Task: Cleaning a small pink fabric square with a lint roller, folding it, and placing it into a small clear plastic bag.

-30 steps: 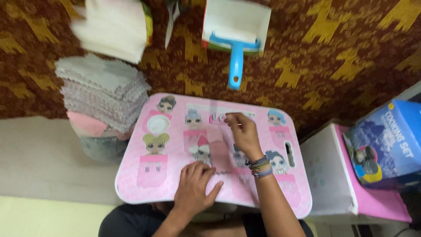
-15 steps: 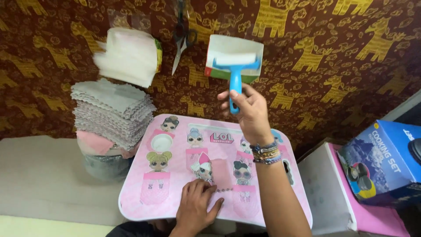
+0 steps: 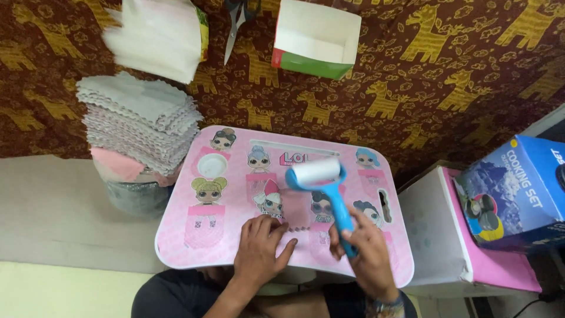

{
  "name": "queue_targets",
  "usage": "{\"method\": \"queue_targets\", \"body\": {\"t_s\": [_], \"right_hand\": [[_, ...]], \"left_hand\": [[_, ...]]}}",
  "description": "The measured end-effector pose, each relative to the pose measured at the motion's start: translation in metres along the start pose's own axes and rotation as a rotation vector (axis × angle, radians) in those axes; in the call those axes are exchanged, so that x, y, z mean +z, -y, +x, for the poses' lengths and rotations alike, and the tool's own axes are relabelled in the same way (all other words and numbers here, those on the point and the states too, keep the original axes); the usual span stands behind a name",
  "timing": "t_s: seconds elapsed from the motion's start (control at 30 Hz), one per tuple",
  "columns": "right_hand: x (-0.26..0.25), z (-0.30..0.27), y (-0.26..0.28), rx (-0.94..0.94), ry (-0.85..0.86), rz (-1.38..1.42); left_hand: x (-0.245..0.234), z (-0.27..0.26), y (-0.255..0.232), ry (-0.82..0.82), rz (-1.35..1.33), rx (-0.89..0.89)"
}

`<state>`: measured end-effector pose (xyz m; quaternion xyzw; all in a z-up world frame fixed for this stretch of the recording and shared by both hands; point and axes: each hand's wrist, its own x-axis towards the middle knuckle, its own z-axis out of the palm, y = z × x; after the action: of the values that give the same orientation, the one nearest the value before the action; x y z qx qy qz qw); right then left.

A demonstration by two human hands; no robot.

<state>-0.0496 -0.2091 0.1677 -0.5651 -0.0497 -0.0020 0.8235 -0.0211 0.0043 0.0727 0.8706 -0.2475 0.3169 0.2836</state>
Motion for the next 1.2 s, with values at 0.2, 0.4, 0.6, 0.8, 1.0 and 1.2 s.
{"method": "queue_targets", "body": {"t_s": [0.2,0.4,0.6,0.8,1.0,1.2], "right_hand": [[-0.026,-0.025,-0.064,0.239,-0.174,0.071],[-0.009,-0.031,-0.057,0.328,-0.216,-0.064],[-0.017,-0.046,-0.063,0.367,-0.274,-0.024],[-0.045,-0.07,-0.086,0.341,-0.25,0.019],[-0.053,-0.078,-0.091,0.349,-0.236,0.048],[-0.021,-0.051,-0.057,0.274,-0.284,-0.035]], "left_hand": [[-0.008,0.005,-0.004,0.002,-0.012,0.004],[-0.006,0.005,-0.004,-0.04,-0.014,0.01],[-0.003,0.001,-0.003,-0.042,0.014,-0.009],[-0.003,0.001,-0.004,-0.052,0.025,-0.076],[-0.003,-0.002,-0.004,-0.043,0.033,-0.097],[-0.004,-0.001,-0.005,-0.052,0.048,-0.088]]}}
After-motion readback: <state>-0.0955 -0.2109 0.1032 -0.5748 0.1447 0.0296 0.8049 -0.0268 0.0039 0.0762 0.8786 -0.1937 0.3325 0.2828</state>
